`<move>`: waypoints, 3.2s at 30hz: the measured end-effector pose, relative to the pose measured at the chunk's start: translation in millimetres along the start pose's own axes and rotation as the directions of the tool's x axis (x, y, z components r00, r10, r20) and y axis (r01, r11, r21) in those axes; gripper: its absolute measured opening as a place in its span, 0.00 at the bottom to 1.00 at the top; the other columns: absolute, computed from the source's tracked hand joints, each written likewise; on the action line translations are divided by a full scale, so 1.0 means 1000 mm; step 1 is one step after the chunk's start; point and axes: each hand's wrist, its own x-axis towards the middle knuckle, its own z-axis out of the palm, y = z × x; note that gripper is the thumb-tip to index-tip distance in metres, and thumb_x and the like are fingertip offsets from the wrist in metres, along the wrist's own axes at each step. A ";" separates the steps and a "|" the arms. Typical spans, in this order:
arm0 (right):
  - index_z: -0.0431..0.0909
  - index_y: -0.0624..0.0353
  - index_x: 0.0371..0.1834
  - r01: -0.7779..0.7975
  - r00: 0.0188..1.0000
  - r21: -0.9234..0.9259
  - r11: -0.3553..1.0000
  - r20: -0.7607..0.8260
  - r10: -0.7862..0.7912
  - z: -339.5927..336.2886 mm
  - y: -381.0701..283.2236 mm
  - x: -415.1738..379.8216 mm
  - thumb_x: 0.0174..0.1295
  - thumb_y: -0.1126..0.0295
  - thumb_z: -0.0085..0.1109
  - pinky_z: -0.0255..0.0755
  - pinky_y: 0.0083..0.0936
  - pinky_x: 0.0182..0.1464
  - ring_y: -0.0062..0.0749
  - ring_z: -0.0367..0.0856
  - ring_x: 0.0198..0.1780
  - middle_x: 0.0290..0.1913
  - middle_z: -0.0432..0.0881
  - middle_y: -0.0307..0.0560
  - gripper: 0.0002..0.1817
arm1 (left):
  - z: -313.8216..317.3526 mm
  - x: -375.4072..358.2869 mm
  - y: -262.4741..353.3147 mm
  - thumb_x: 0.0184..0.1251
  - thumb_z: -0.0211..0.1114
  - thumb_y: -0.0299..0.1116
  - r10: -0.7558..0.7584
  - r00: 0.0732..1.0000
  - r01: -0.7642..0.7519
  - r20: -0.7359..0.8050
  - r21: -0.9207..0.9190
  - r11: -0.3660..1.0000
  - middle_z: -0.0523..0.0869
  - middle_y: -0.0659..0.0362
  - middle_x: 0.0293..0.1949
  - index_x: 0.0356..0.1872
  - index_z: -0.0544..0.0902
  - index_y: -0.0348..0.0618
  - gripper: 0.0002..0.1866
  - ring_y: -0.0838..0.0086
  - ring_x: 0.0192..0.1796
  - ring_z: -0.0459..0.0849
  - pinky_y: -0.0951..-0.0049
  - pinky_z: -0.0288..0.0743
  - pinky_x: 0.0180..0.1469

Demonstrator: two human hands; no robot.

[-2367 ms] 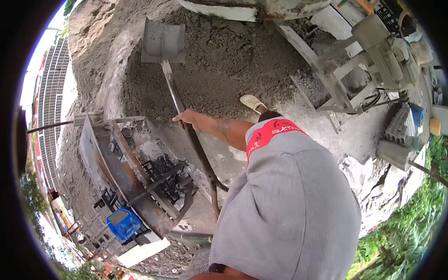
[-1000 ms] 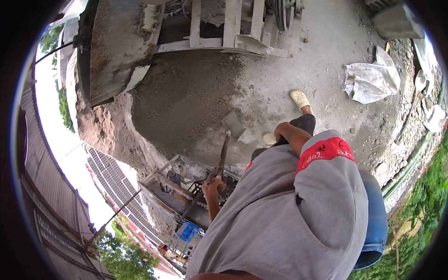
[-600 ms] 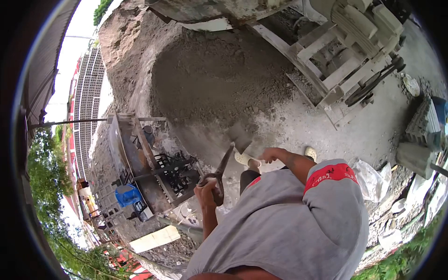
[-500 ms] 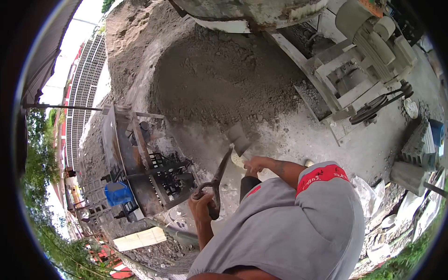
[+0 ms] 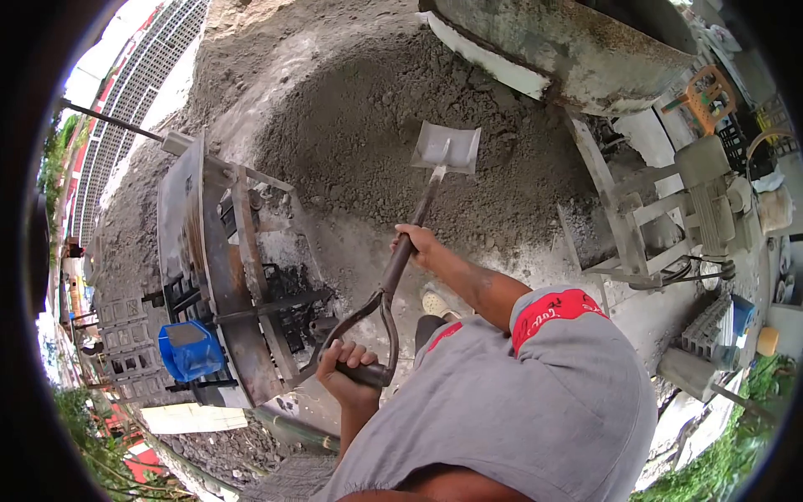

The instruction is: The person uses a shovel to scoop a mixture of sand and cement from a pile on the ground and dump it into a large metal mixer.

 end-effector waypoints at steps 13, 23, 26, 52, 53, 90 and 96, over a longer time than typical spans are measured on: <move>0.68 0.60 0.28 0.072 0.987 -0.514 0.855 -0.087 -0.135 0.079 -0.069 0.010 0.57 0.72 0.51 0.67 0.21 0.19 0.21 0.73 0.20 0.23 0.73 0.42 0.05 | 0.070 0.262 -0.049 0.51 0.55 0.29 -0.214 0.976 0.216 0.029 -0.131 0.968 0.66 0.65 0.16 0.17 0.64 0.48 0.10 0.77 0.20 0.67 0.70 0.67 0.28; 0.72 0.57 0.24 0.027 0.984 -0.433 0.901 -0.149 -0.101 0.148 -0.118 0.059 0.58 0.73 0.48 0.61 0.21 0.14 0.18 0.66 0.12 0.17 0.71 0.37 0.06 | 0.132 0.335 -0.001 0.47 0.57 0.33 -0.288 0.953 0.300 0.093 -0.170 0.939 0.64 0.66 0.13 0.15 0.64 0.50 0.11 0.76 0.17 0.65 0.69 0.65 0.25; 0.73 0.58 0.15 0.021 0.972 -0.582 0.813 -0.178 -0.153 0.131 -0.154 0.141 0.55 0.74 0.51 0.62 0.25 0.13 0.21 0.68 0.11 0.13 0.73 0.39 0.11 | 0.147 0.395 -0.022 0.47 0.56 0.32 -0.295 0.952 0.303 0.083 -0.118 0.946 0.67 0.64 0.13 0.15 0.64 0.49 0.10 0.74 0.15 0.66 0.70 0.65 0.21; 0.69 0.66 0.49 -0.022 0.962 -0.192 0.981 -0.270 -0.031 0.092 -0.040 0.230 0.56 0.44 0.56 0.77 0.38 0.41 0.43 0.78 0.39 0.42 0.74 0.57 0.33 | -0.015 0.333 0.131 0.56 0.63 0.27 0.023 0.985 0.046 -0.173 0.384 0.922 0.70 0.65 0.20 0.27 0.72 0.48 0.07 0.79 0.20 0.69 0.74 0.67 0.26; 0.69 0.66 0.49 -0.017 0.967 -0.161 0.987 -0.254 -0.024 0.109 -0.046 0.252 0.56 0.44 0.56 0.77 0.38 0.41 0.43 0.78 0.39 0.42 0.74 0.57 0.33 | 0.010 0.335 0.144 0.57 0.63 0.28 0.079 0.986 -0.003 -0.149 0.452 0.892 0.69 0.65 0.19 0.27 0.71 0.47 0.08 0.80 0.19 0.68 0.76 0.65 0.23; 0.75 0.53 0.25 0.562 0.251 -0.827 0.025 0.142 -0.957 0.188 -0.467 0.499 0.52 0.62 0.60 0.71 0.37 0.33 0.36 0.79 0.26 0.22 0.77 0.42 0.09 | 0.666 0.652 0.130 0.63 0.54 0.36 -0.512 -0.103 -0.542 0.853 -0.479 -0.690 0.80 0.59 0.38 0.44 0.79 0.37 0.15 0.81 0.32 0.77 0.76 0.69 0.31; 0.69 0.55 0.22 0.537 0.269 -0.841 0.064 0.098 -0.958 0.221 -0.425 0.469 0.49 0.68 0.56 0.64 0.42 0.28 0.44 0.74 0.25 0.19 0.72 0.47 0.07 | 0.623 0.616 0.178 0.50 0.62 0.29 -0.479 0.076 -0.676 0.875 -0.307 -0.669 0.69 0.62 0.18 0.26 0.76 0.38 0.06 0.79 0.22 0.69 0.77 0.63 0.26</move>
